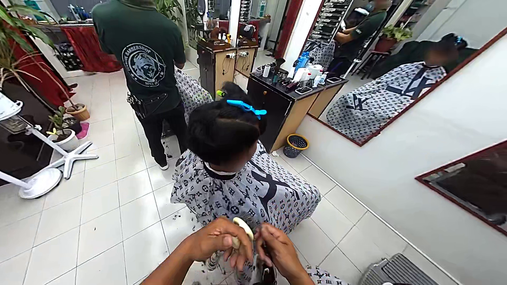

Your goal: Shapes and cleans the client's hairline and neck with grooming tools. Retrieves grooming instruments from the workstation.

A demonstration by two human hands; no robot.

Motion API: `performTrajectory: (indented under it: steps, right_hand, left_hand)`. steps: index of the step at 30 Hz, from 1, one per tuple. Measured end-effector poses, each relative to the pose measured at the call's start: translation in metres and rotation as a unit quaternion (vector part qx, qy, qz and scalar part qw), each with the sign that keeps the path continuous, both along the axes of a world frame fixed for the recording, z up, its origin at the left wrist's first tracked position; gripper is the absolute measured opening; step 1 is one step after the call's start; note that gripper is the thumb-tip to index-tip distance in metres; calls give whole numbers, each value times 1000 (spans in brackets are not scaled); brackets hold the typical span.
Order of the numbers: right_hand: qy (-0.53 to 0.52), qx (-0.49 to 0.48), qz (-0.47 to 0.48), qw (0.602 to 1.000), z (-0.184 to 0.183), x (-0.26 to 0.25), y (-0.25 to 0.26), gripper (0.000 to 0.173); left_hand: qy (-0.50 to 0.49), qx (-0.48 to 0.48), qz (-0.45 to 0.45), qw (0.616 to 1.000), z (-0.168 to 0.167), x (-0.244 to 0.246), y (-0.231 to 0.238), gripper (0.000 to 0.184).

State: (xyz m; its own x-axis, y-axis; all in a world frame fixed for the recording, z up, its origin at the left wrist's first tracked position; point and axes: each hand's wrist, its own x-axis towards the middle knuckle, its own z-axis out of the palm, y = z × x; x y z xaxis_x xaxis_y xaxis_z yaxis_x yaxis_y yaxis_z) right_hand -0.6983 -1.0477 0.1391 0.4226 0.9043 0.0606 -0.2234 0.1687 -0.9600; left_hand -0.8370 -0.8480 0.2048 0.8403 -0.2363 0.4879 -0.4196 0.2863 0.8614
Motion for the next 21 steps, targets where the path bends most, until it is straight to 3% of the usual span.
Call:
performTrajectory:
  steps: [2, 4, 5, 7, 9, 10, 12, 14, 16, 17, 19, 20, 21]
  right_hand:
    - [118, 117, -30, 986, 1, -10, -10, 36]
    - [197, 222, 26, 955, 1, -15, -24, 38]
    - [192, 225, 55, 954, 3, -17, -29, 38]
    - [87, 95, 39, 991, 9, -27, -33, 38]
    - [-33, -50, -58, 996, 17, -36, -23, 32]
    - [-46, -58, -117, 990, 20, -34, -19, 30]
    - [-41, 21, -202, 978, 28, -19, -17, 29]
    - [-85, 91, -237, 963, 37, 3, -21, 26]
    - [-211, 87, -285, 931, 42, 23, -29, 24]
    - [-295, 61, -324, 897, 42, 32, -32, 26]
    - [-425, 15, -401, 812, 41, 47, -38, 31]
    - [-432, 20, -425, 796, 43, 53, -40, 30]
    - [-393, 50, -440, 806, 47, 58, -40, 26]
  left_hand:
    - [15, 13, -17, 1000, 6, 0, 11, 72]
    - [19, 21, -52, 998, 15, 3, 19, 73]
    - [17, 31, -74, 997, 20, 6, 21, 75]
    - [19, 55, -123, 991, 26, 13, 19, 79]
    - [18, 98, -138, 985, 37, 17, 10, 75]
    - [7, 141, -94, 985, 49, 17, 5, 65]
    - [-23, 260, 105, 960, 81, 14, 1, 37]
    - [-67, 368, 342, 862, 111, 25, 6, 29]
    - [-124, 448, 498, 732, 125, 51, 26, 26]
    - [-139, 498, 528, 673, 131, 64, 37, 28]
    - [-128, 605, 516, 592, 136, 85, 57, 40]
    - [-116, 651, 495, 564, 136, 92, 64, 46]
    - [-107, 682, 478, 543, 133, 99, 70, 51]
